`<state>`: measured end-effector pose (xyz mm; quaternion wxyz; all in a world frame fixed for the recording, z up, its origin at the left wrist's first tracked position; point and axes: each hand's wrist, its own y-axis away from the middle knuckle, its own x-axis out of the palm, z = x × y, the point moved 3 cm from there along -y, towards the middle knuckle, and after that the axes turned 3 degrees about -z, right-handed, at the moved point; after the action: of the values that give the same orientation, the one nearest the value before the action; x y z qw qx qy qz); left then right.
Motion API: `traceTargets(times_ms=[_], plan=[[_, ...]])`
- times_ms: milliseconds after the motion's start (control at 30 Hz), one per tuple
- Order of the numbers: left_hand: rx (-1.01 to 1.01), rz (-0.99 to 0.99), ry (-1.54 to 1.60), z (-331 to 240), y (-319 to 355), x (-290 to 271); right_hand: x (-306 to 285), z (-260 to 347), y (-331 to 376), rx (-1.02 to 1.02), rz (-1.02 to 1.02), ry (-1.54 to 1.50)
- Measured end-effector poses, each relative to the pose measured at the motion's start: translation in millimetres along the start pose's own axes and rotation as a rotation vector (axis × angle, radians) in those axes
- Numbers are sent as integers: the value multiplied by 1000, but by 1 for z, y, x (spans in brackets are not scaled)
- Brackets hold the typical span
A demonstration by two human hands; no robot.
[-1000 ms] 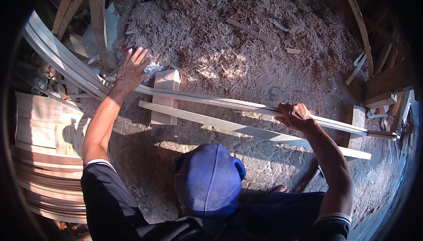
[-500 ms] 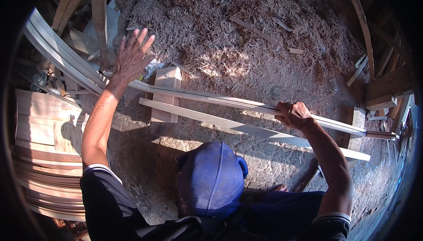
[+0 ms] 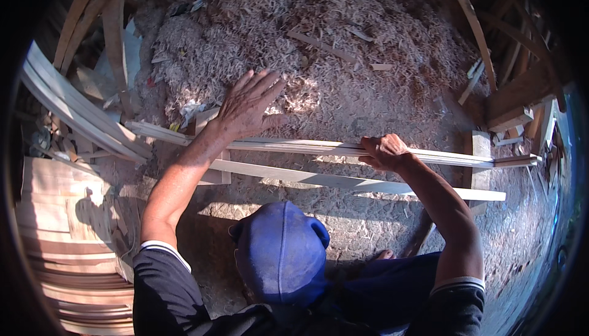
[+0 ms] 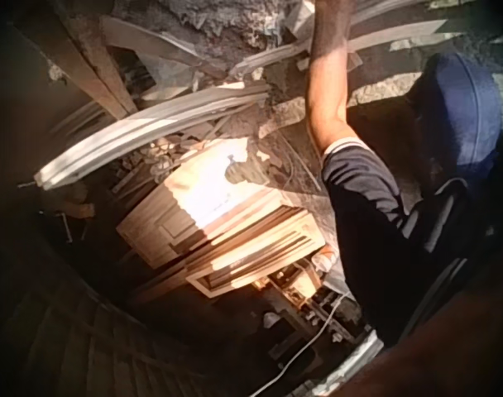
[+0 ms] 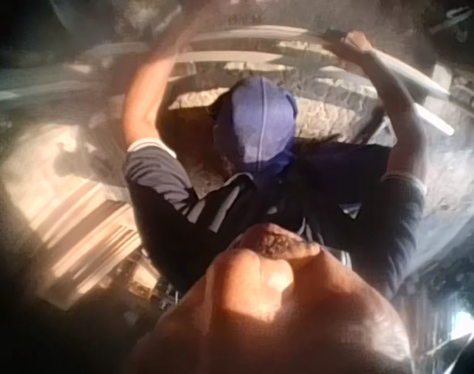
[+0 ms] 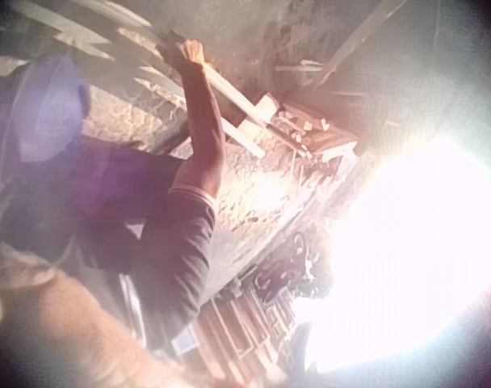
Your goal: The person assembles a wooden frame by fitting curved and straight pieces together, using a hammer to secure joints. The person then stands, carries the frame, and places it against a wall.
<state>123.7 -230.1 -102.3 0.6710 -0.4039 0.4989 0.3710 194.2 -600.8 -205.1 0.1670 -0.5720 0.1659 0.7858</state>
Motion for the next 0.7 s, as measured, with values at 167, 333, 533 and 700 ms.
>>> traceTargets(times_ms=[167, 333, 533, 700], plan=[[20, 558, 646, -169, -76, 70, 2, -7, 3, 11, 48, -41], [-163, 566, 532, -183, -85, 81, -82, -29, 53, 40, -211, 50], [-66, 452, 663, -184, -85, 82, -220, -111, 186, 253, -670, 211], [-83, 441, 677, -187, -86, 79, -241, -163, 246, 270, -722, 240]])
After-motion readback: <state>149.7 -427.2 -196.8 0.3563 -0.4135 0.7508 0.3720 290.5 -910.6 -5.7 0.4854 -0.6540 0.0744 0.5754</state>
